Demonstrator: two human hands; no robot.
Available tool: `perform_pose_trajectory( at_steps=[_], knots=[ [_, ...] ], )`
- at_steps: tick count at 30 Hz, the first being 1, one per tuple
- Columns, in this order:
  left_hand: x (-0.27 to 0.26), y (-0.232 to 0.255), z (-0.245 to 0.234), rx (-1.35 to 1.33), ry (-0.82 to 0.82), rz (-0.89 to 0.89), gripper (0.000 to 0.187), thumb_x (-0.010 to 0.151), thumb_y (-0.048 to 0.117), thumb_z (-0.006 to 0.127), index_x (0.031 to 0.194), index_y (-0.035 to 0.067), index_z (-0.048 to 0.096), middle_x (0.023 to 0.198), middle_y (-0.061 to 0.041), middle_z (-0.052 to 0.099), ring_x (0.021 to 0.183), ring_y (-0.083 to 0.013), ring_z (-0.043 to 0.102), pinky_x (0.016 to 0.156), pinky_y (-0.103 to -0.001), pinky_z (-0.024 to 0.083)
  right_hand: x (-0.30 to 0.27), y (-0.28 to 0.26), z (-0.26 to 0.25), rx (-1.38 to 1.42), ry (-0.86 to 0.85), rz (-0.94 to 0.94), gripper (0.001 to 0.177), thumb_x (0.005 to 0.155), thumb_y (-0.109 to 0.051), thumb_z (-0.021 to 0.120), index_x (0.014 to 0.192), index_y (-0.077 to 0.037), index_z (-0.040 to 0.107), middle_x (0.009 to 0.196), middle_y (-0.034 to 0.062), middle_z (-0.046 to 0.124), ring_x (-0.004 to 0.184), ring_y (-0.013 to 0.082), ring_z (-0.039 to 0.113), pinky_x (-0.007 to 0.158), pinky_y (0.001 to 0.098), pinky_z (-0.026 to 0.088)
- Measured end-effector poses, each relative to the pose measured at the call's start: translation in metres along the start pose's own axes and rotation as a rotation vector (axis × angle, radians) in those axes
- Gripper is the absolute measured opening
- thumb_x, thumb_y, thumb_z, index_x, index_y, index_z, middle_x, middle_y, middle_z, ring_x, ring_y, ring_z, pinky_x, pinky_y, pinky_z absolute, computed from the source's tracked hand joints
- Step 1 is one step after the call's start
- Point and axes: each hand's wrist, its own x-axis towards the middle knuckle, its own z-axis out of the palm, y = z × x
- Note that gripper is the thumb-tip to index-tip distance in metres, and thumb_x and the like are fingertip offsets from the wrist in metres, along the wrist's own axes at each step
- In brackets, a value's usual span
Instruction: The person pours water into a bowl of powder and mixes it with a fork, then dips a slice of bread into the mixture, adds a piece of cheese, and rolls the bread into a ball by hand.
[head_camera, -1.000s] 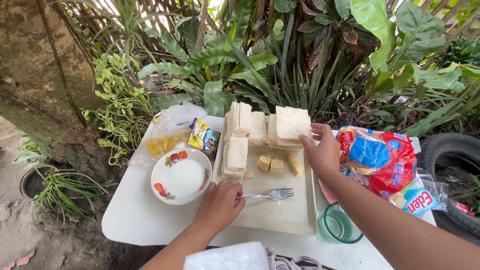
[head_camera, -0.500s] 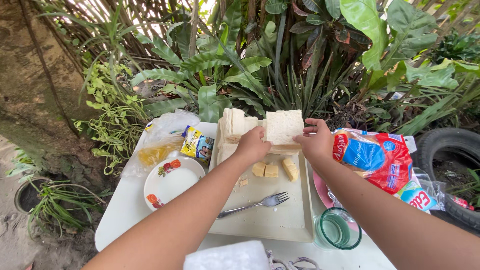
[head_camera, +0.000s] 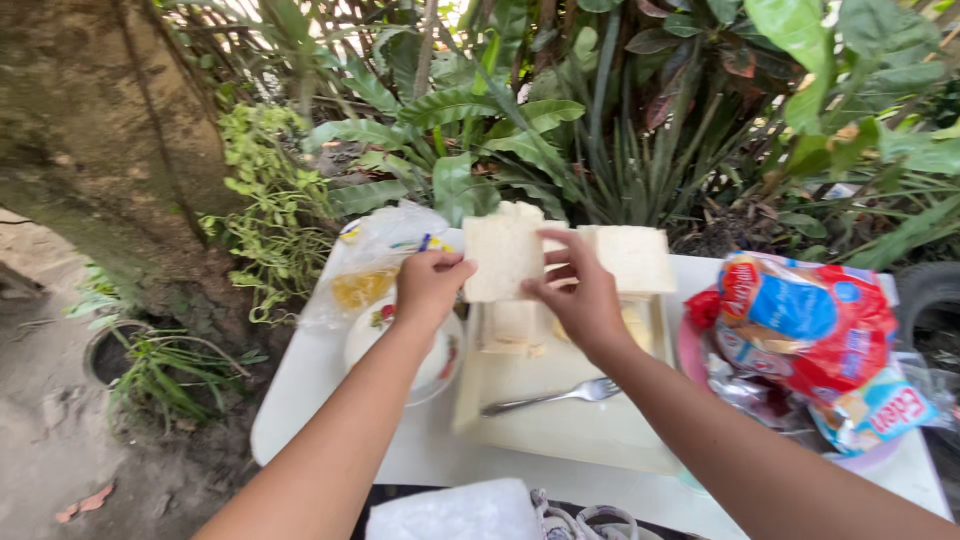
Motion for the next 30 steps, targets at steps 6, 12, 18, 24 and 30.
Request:
perform_pose_trajectory(
  at_steps=[6,12,18,24,30],
  knots=[
    [-0.034,-0.019,-0.114,0.628,0.059,-0.345,0.027,0.076,0.04,0.084,0.094,0.02,0.081,0.096,0.003,0.078,0.093,-0.0185,0.07,0.092,-0.047,0.041,-0.026,-0.023,0.093,-0.248,-0.186,-0.165,0.034,0.08,-0.013,0.079,0.114,-0.014,0.073,0.098,0.0054,0.076,0.088,0.0191,0.071,0.083,0.0342,0.057],
    [-0.049,-0.042,-0.123,0.842,-0.062,-0.3,0.016,0.079,0.034,0.082,0.09,0.023,0.079,0.091,0.002,0.077,0.102,-0.0185,0.068,0.098,-0.046,0.036,-0.043,-0.016,0.123,-0.612,-0.228,-0.142,0.03,0.077,-0.022,0.078,0.107,-0.021,0.075,0.094,-0.0033,0.078,0.097,0.0183,0.067,0.088,0.0413,0.04],
    [-0.047,-0.044,-0.112,0.959,-0.171,-0.206,0.015,0.083,0.033,0.081,0.091,0.022,0.077,0.095,0.002,0.075,0.109,-0.0186,0.061,0.101,-0.044,0.034,-0.043,-0.01,0.132,-0.778,-0.234,-0.03,0.031,0.078,-0.023,0.078,0.109,-0.024,0.076,0.096,-0.0061,0.077,0.102,0.0165,0.063,0.096,0.0412,0.036],
    [-0.056,-0.028,-0.125,1.115,-0.192,0.249,0.066,0.071,0.032,0.088,0.13,0.021,0.063,0.116,-0.005,0.059,0.118,-0.0215,0.05,0.094,-0.043,0.033,-0.048,-0.012,0.131,-1.031,-0.362,-0.104,0.048,0.076,-0.027,0.08,0.123,-0.033,0.072,0.136,-0.0047,0.056,0.125,0.0181,0.049,0.106,0.042,0.035],
    [-0.054,-0.023,-0.136,1.214,-0.372,0.399,0.073,0.072,0.035,0.088,0.139,0.024,0.06,0.116,-0.006,0.056,0.118,-0.0227,0.046,0.096,-0.043,0.032,-0.045,-0.008,0.131,-1.186,-0.421,-0.409,0.079,0.075,-0.031,0.078,0.149,-0.032,0.052,0.17,0.0126,0.018,0.153,0.0293,0.012,0.118,0.0604,0.014]
  ],
)
